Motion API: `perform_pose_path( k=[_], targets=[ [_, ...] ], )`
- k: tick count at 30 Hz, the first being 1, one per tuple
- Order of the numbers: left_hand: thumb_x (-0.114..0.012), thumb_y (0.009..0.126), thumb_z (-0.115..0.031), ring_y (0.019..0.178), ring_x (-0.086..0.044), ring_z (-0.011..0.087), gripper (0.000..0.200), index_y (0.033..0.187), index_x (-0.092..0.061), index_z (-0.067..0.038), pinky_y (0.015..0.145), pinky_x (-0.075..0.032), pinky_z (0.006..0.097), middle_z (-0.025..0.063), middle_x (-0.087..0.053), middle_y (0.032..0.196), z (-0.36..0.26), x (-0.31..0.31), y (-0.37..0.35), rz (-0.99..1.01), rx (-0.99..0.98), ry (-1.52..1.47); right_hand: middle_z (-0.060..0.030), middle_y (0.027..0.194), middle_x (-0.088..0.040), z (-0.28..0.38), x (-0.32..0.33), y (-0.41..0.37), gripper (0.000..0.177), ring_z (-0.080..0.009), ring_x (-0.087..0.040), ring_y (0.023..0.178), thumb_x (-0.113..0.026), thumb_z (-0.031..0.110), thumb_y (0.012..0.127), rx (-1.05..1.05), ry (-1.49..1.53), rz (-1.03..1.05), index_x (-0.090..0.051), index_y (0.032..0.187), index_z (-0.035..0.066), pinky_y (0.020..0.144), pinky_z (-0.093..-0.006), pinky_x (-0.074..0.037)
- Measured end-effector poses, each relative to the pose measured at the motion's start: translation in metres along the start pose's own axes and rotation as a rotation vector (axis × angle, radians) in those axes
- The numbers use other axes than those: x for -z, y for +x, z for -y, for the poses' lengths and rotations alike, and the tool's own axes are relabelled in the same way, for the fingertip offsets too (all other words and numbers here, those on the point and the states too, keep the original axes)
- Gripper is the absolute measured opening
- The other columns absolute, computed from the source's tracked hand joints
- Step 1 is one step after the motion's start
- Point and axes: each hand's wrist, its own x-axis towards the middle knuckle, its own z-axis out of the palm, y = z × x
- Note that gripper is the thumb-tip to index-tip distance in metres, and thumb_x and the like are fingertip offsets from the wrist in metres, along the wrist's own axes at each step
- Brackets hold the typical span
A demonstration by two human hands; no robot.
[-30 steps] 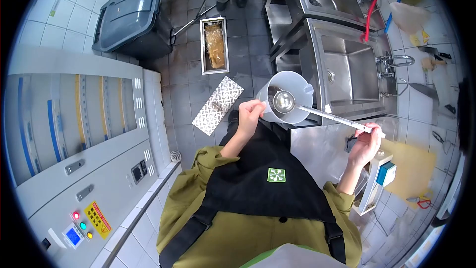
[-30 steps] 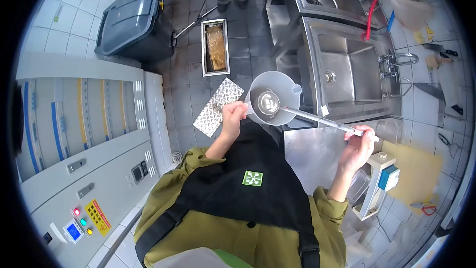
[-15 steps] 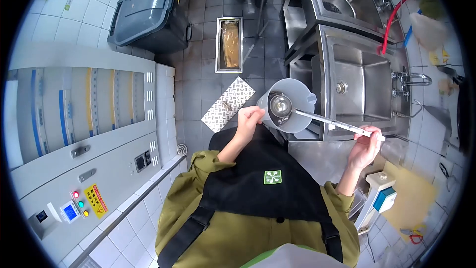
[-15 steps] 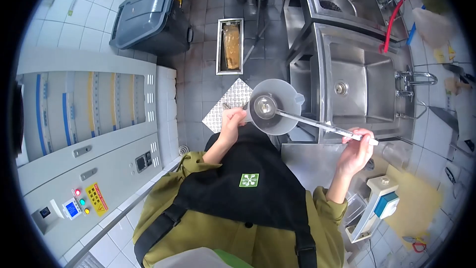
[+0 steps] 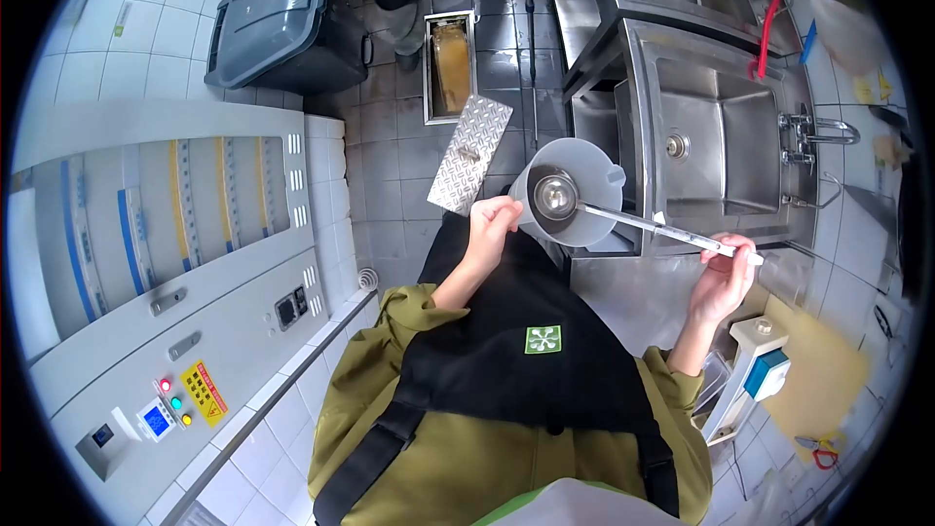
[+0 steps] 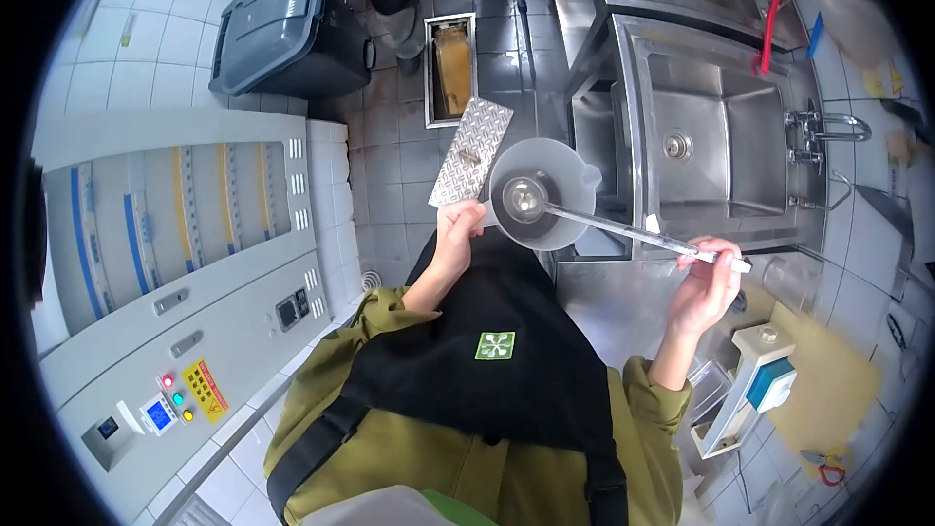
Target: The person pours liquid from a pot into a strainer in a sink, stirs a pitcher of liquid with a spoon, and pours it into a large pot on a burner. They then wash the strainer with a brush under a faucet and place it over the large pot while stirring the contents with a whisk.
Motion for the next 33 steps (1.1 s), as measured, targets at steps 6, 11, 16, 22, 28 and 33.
perform_pose_path(
  k=[6, 11, 16, 22, 28, 33],
  targets=[
    [-0.050, 0.077, -0.013, 0.047, -0.035, 0.0053, 0.029, 0.051, -0.044, -0.002, 0.046, -0.026, 0.0219, -0.0017, -0.040, 0.048, -0.008, -0.005, 0.003, 0.035, -0.050, -0.019, -0.0110, 0.073, -0.049, 0.002, -0.001, -0.005, 0.027, -0.0150, -0.048, 0.059, -0.039, 0.024, 0.090, 0.012, -0.030, -0.017, -0.049, 0.084, 0.000, 0.056, -0.0243, -0.039],
    [-0.050, 0.078, -0.014, 0.047, -0.034, 0.0048, 0.030, 0.051, -0.043, -0.003, 0.046, -0.025, 0.0217, -0.0019, -0.040, 0.048, -0.012, -0.009, 0.005, 0.045, -0.058, -0.015, -0.0113, 0.074, -0.050, 0.003, -0.001, -0.007, 0.028, -0.0150, -0.048, 0.059, -0.040, 0.025, 0.090, 0.011, -0.008, -0.035, -0.049, 0.084, -0.001, 0.056, -0.0243, -0.039],
    [-0.051, 0.076, -0.017, 0.047, -0.034, 0.0043, 0.028, 0.051, -0.044, -0.007, 0.045, -0.025, 0.0207, -0.0041, -0.039, 0.049, -0.010, -0.007, 0.009, 0.062, -0.063, 0.003, -0.0113, 0.074, -0.050, 0.000, -0.002, -0.006, 0.028, -0.0151, -0.048, 0.059, -0.040, 0.026, 0.090, 0.008, -0.013, -0.040, -0.049, 0.084, -0.001, 0.056, -0.0246, -0.039],
    [-0.052, 0.076, -0.018, 0.047, -0.034, 0.0039, 0.028, 0.051, -0.045, -0.007, 0.045, -0.024, 0.0205, -0.0042, -0.040, 0.049, -0.008, -0.009, 0.018, 0.079, -0.069, 0.044, -0.0114, 0.074, -0.050, -0.005, -0.002, -0.001, 0.028, -0.0152, -0.049, 0.059, -0.040, 0.026, 0.090, 0.059, -0.001, -0.055, -0.049, 0.085, -0.001, 0.055, -0.0245, -0.039],
    [-0.052, 0.076, -0.018, 0.046, -0.034, 0.0039, 0.029, 0.050, -0.045, -0.007, 0.045, -0.023, 0.0207, -0.0039, -0.040, 0.048, -0.008, -0.007, 0.026, 0.094, -0.085, 0.036, -0.0114, 0.073, -0.049, -0.011, -0.006, 0.000, 0.028, -0.0157, -0.049, 0.059, -0.040, 0.025, 0.090, 0.035, -0.012, -0.095, -0.049, 0.084, -0.001, 0.055, -0.0247, -0.039],
    [-0.050, 0.078, -0.013, 0.047, -0.034, 0.0047, 0.030, 0.051, -0.045, -0.003, 0.046, -0.024, 0.0216, -0.0018, -0.041, 0.049, -0.012, -0.005, 0.028, 0.103, -0.088, 0.044, -0.0118, 0.074, -0.050, -0.006, -0.007, -0.002, 0.028, -0.0157, -0.049, 0.059, -0.040, 0.025, 0.090, 0.066, -0.012, -0.073, -0.049, 0.084, -0.001, 0.056, -0.0245, -0.039]
  ],
)
